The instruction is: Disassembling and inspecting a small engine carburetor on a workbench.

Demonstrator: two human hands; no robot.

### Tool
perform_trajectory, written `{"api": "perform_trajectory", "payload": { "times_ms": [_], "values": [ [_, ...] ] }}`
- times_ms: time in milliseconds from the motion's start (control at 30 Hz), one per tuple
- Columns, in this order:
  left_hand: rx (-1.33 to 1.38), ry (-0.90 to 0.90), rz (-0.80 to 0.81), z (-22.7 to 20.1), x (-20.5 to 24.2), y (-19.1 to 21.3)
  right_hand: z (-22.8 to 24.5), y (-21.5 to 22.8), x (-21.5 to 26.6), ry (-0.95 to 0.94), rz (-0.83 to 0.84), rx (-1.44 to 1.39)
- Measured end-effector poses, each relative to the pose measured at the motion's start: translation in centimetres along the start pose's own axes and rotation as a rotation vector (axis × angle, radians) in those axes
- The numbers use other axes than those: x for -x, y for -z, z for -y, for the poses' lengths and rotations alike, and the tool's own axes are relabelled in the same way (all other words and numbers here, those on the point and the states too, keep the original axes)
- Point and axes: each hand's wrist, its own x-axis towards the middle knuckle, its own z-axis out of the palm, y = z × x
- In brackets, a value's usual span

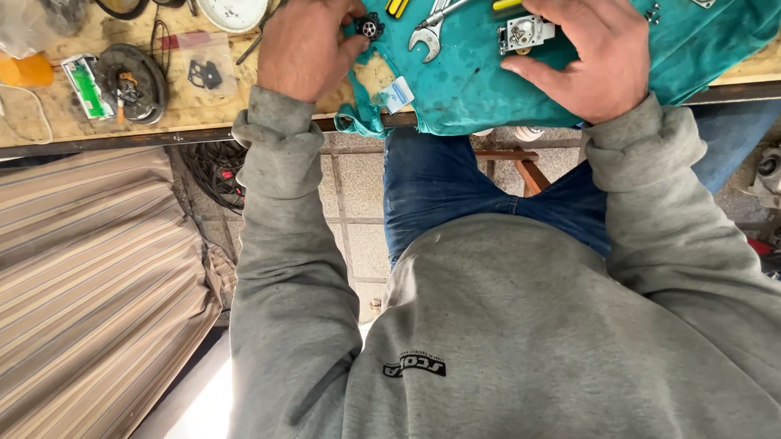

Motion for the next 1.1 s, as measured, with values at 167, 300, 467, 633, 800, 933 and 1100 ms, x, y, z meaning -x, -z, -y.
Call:
{"api": "perform_trajectory", "payload": {
  "times_ms": [167, 300, 467, 633, 800, 933, 1100],
  "values": [
    [-0.004, 0.049, 0.011, 0.4, -0.1, -0.6, 0.0, -0.1, 0.4, -0.023, 0.0, 0.034],
    [0.047, 0.045, 0.009, 0.7, -0.2, -0.7, -0.1, 0.0, 0.5, -0.021, -0.004, 0.042],
    [0.087, 0.077, -0.004, 0.3, -0.4, -0.2, 0.1, 0.1, 0.4, -0.023, -0.007, 0.042],
    [0.181, 0.073, -0.022, 0.4, -0.2, 0.0, 0.0, 0.1, 0.5, -0.02, -0.005, 0.038],
    [0.262, 0.055, -0.069, 0.4, 0.2, 0.3, -0.1, 0.0, 0.5, -0.02, 0.006, 0.039],
    [0.456, 0.082, -0.074, 0.5, 0.5, 0.3, 0.0, 0.2, 0.4, -0.035, 0.011, 0.005],
    [0.632, 0.011, -0.137, -0.4, 1.0, 1.6, 0.6, 1.0, -0.3, -0.039, 0.013, -0.056]
  ]
}}
